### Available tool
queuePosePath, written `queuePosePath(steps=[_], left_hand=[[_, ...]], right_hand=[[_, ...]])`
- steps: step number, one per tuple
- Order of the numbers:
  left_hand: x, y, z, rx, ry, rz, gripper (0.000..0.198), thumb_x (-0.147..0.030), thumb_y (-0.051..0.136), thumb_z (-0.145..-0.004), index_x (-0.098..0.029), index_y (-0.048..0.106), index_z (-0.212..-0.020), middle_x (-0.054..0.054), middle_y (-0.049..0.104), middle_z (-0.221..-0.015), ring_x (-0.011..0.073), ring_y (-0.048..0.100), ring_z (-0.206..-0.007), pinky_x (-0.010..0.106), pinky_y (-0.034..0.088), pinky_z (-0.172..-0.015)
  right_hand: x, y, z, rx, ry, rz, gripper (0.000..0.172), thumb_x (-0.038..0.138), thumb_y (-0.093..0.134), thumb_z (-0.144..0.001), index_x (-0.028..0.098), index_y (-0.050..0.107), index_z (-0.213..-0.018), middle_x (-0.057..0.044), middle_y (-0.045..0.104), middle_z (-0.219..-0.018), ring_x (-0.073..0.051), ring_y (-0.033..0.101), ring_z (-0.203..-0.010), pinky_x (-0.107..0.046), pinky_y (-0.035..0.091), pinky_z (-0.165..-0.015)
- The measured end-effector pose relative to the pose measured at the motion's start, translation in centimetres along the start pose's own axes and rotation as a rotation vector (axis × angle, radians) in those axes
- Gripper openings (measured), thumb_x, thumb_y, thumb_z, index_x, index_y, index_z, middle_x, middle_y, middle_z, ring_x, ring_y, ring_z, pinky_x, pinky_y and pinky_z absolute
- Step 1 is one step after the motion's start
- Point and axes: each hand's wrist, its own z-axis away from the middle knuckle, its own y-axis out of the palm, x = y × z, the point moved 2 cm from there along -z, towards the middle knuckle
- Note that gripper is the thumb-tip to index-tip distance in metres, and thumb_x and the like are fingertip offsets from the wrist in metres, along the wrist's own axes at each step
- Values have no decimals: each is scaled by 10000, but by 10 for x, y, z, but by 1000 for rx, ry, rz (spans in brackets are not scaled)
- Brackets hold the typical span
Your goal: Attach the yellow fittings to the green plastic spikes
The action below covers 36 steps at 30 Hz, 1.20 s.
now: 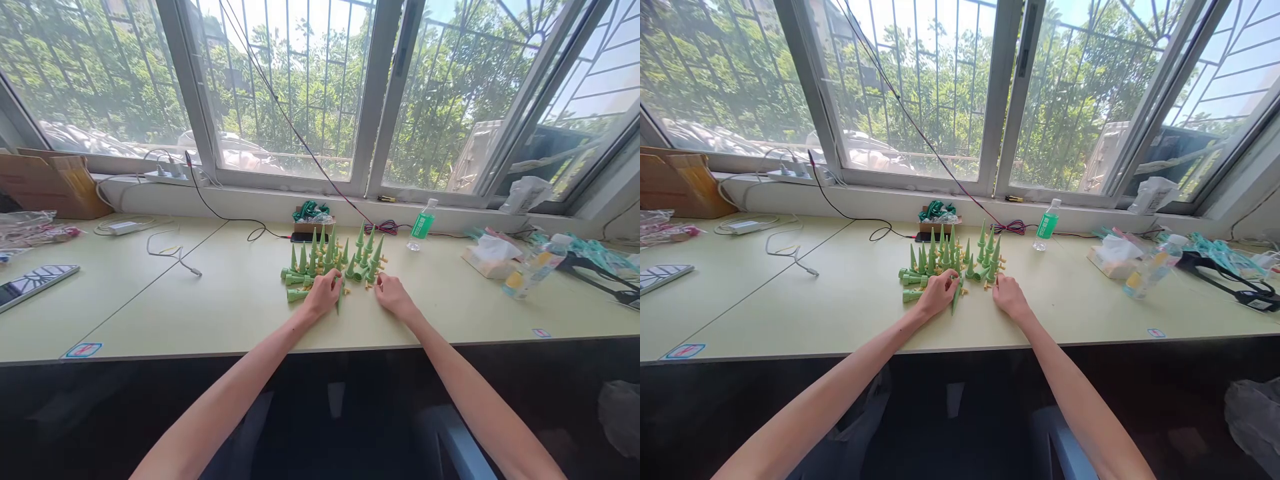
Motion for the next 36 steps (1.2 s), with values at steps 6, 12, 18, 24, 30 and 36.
queuePosePath(steps=[6, 12, 18, 24, 30, 36], left_hand=[[-1, 0, 0, -11, 6, -4, 187, -288, 448, -932, -165, 587, -904, -50, 483, -518, 108, 409, -461, 235, 331, -536], [-2, -4, 0, -53, 28, -39, 156, -262, 475, -917, -167, 587, -860, -34, 514, -567, 112, 452, -506, 236, 364, -563], [-5, -6, 1, -85, 144, -92, 99, -197, 523, -876, -162, 598, -822, 23, 585, -774, 117, 510, -621, 243, 410, -615], [-7, -6, 1, 6, 189, -58, 152, -198, 536, -863, -176, 636, -975, 56, 612, -1061, 63, 461, -525, 258, 456, -627], [-7, -3, 5, 162, 146, -137, 267, -273, 588, -818, -213, 669, -1066, 85, 531, -1288, 70, 517, -553, 313, 509, -723], [-6, -3, 5, 204, 154, -155, 267, -246, 576, -822, -201, 676, -1065, 91, 575, -1182, 140, 594, -714, 316, 510, -781]], right_hand=[[13, -1, 7, -102, -53, -84, 103, 155, 480, -845, 195, 489, -750, -35, 557, -652, -166, 513, -596, -270, 343, -566], [53, 0, 5, -175, -443, -424, 176, 292, 458, -911, 206, 477, -759, 26, 494, -613, -115, 440, -532, -245, 369, -566], [58, 16, -2, -301, -328, -573, 178, 317, 476, -890, 204, 477, -753, 46, 466, -579, -105, 430, -507, -230, 356, -532], [54, 18, 0, -303, -294, -589, 171, 307, 464, -887, 206, 475, -750, 55, 439, -571, -103, 403, -493, -230, 346, -521], [53, 15, -2, -365, -250, -611, 145, 294, 433, -903, 197, 511, -828, 30, 509, -629, -118, 467, -528, -240, 385, -555], [54, 15, -2, -352, -256, -601, 176, 306, 418, -923, 191, 540, -872, -13, 593, -734, -136, 531, -580, -251, 431, -598]])
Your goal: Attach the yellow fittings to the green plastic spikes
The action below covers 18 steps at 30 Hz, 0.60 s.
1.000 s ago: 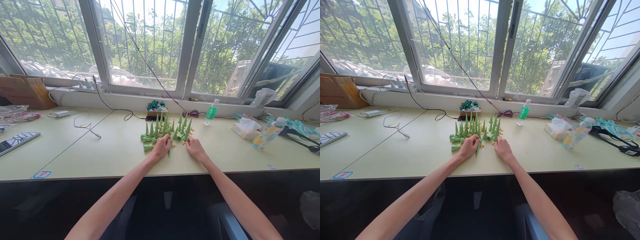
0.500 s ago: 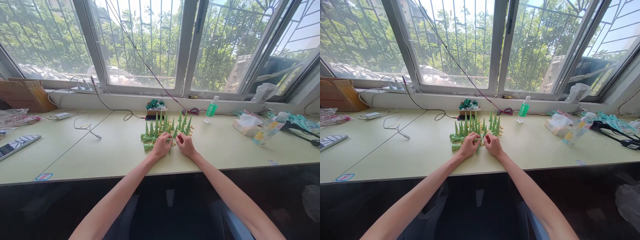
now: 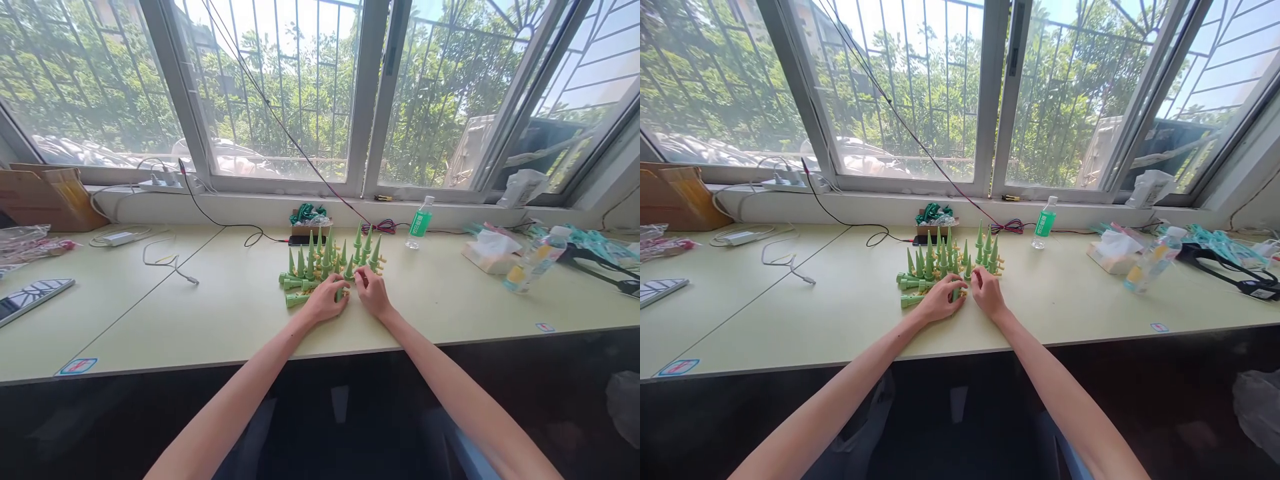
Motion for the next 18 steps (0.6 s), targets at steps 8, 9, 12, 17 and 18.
queuePosePath(steps=[8, 9, 12, 17, 18], left_hand=[[4, 1, -1, -61, 23, 77, 180, -182, 593, -798, -177, 669, -962, 85, 568, -1045, 140, 553, -692, 320, 510, -746], [4, 1, -1, -67, 22, 82, 178, -176, 598, -794, -175, 668, -957, 84, 565, -1043, 136, 547, -682, 319, 509, -740], [5, 1, -1, -74, 17, 88, 175, -172, 604, -796, -171, 663, -961, 81, 553, -1056, 113, 525, -642, 311, 504, -728], [6, 1, -1, -93, -6, 107, 189, -225, 577, -850, -178, 643, -1021, 68, 525, -1088, 70, 481, -556, 306, 501, -697], [6, 1, -1, -100, -8, 111, 191, -228, 572, -857, -178, 638, -1029, 68, 520, -1090, 66, 480, -550, 307, 501, -697]], right_hand=[[0, -2, 2, 3, 11, 9, 206, 320, 406, -947, 191, 558, -894, -36, 625, -759, -161, 571, -643, -267, 453, -645], [0, -2, 2, 1, 10, 12, 211, 322, 404, -949, 190, 560, -894, -35, 623, -753, -162, 567, -641, -267, 449, -639], [1, -2, 2, 1, 3, 19, 218, 324, 403, -953, 190, 562, -889, -30, 613, -736, -161, 557, -637, -266, 441, -634], [1, -3, 2, 21, 4, -42, 198, 321, 427, -951, 187, 565, -905, -37, 624, -771, -164, 573, -659, -271, 451, -645], [1, -2, 2, 28, 4, -57, 196, 322, 430, -953, 187, 566, -913, -40, 629, -786, -165, 581, -670, -271, 455, -648]])
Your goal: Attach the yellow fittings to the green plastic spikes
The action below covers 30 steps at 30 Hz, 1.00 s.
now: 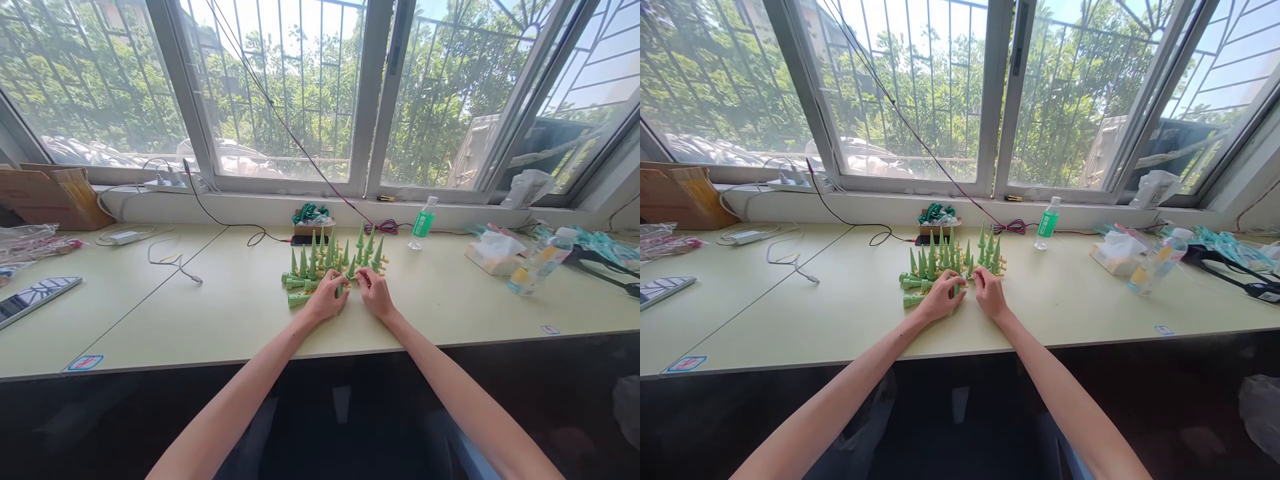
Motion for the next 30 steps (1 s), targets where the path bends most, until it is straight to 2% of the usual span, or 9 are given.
queuePosePath(steps=[8, 17, 24, 30], left_hand=[[-1, 0, -1, -52, 6, 21, 173, -225, 556, -879, -170, 612, -1033, 79, 514, -1100, 58, 482, -541, 307, 500, -688], [0, 0, -1, -48, 16, 26, 169, -251, 555, -887, -175, 603, -1030, 77, 521, -1090, 62, 475, -546, 299, 500, -677], [-1, -1, -2, -86, 1, 48, 156, -243, 561, -886, -167, 602, -1016, 76, 510, -1089, 54, 483, -542, 299, 507, -676], [0, -1, -2, -92, -4, 57, 170, -270, 564, -892, -172, 605, -1026, 76, 521, -1074, 62, 490, -551, 296, 508, -662]], right_hand=[[2, 0, 3, 22, -13, -19, 214, 345, 415, -970, 195, 566, -943, -52, 645, -847, -171, 605, -719, -280, 471, -677], [4, -1, 3, 14, -20, -12, 220, 352, 414, -971, 198, 568, -946, -58, 645, -853, -180, 610, -737, -286, 481, -698], [6, -2, 4, 4, -34, 25, 228, 350, 400, -975, 195, 560, -923, -31, 606, -767, -162, 573, -667, -275, 459, -667], [5, -1, 4, 25, -38, 17, 217, 346, 405, -971, 198, 554, -914, -31, 604, -784, -158, 568, -672, -271, 456, -661]])
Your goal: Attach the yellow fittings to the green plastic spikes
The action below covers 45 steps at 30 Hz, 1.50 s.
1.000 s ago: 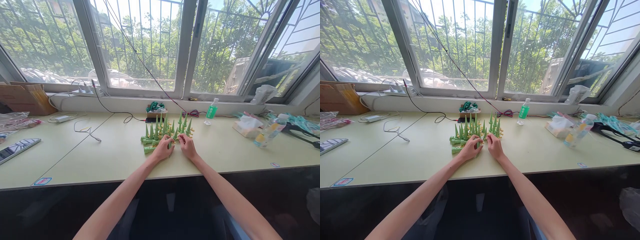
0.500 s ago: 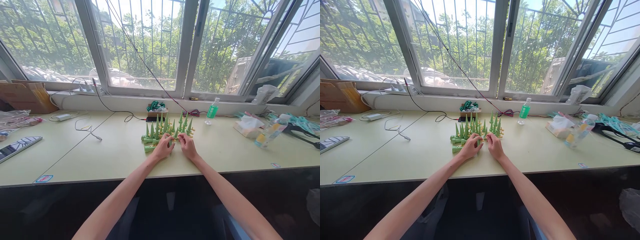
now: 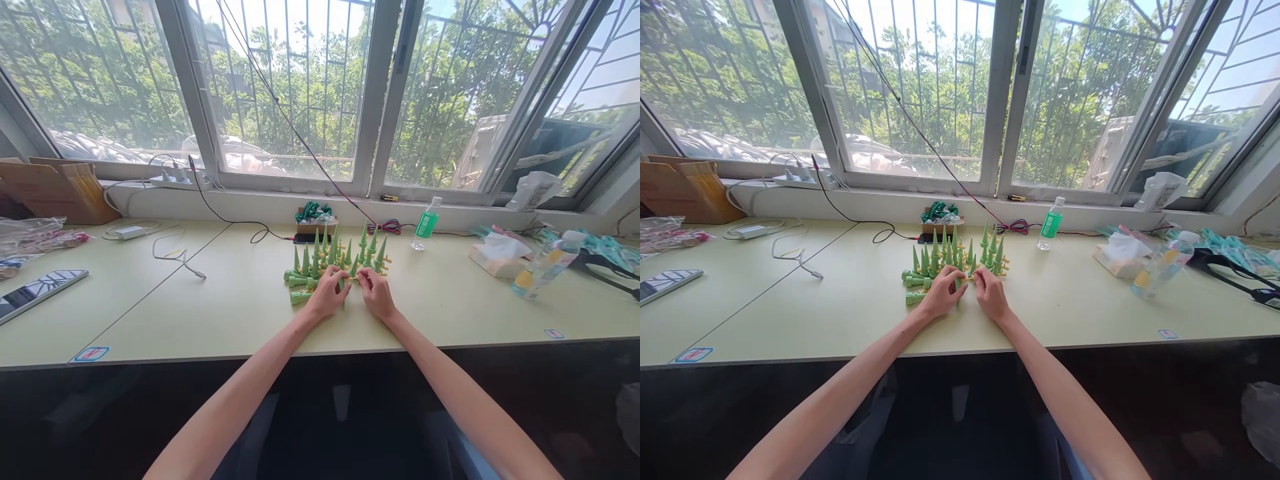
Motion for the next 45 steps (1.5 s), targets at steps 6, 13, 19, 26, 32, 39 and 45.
queuePosePath(steps=[6, 13, 19, 26, 32, 39, 45], left_hand=[[-2, 0, 0, -1, 2, 1, 170, -285, 557, -900, -172, 601, -1019, 73, 514, -1073, 59, 486, -549, 289, 505, -652], [-4, 0, 1, 13, -8, 20, 174, -298, 542, -908, -169, 593, -1013, 76, 509, -1098, 51, 484, -535, 289, 507, -660], [-4, 1, 1, 26, 11, 21, 155, -249, 546, -891, -170, 598, -1013, 75, 513, -1101, 48, 477, -531, 287, 501, -660], [-5, 2, 1, 25, 25, 16, 155, -227, 544, -881, -168, 603, -1012, 73, 517, -1092, 50, 475, -545, 283, 498, -662], [-6, 1, 1, 24, 34, 1, 152, -234, 553, -875, -170, 610, -1001, 70, 527, -1082, 60, 469, -568, 274, 494, -656], [-5, 2, 2, 29, 52, -8, 142, -207, 558, -858, -172, 618, -982, 70, 527, -1087, 72, 483, -601, 275, 492, -676], [-5, 1, 1, 26, 39, -5, 139, -214, 555, -864, -168, 616, -980, 69, 521, -1084, 63, 470, -581, 272, 488, -663]], right_hand=[[-1, 3, 0, 73, -5, -20, 212, 360, 428, -961, 197, 553, -909, -33, 605, -782, -156, 550, -644, -274, 449, -635], [2, 3, 1, 104, -3, -19, 226, 392, 461, -944, 193, 563, -907, -45, 629, -817, -149, 538, -611, -278, 445, -614], [1, 3, 1, 114, -15, -8, 184, 354, 497, -928, 190, 579, -919, -43, 645, -848, -134, 527, -589, -271, 438, -596], [-3, 4, 1, 125, -10, -16, 172, 333, 500, -925, 185, 588, -922, -40, 648, -853, -130, 528, -597, -264, 429, -598], [-7, 6, 2, 145, 9, -7, 198, 340, 492, -935, 181, 597, -879, -30, 640, -799, -132, 526, -602, -258, 407, -598], [-11, 7, 1, 136, 18, 50, 279, 379, 484, -942, 180, 579, -772, -4, 585, -657, -127, 471, -567, -247, 365, -566], [-9, 6, 1, 134, 33, 25, 268, 397, 489, -935, 176, 581, -813, -8, 601, -688, -120, 480, -557, -245, 373, -561]])
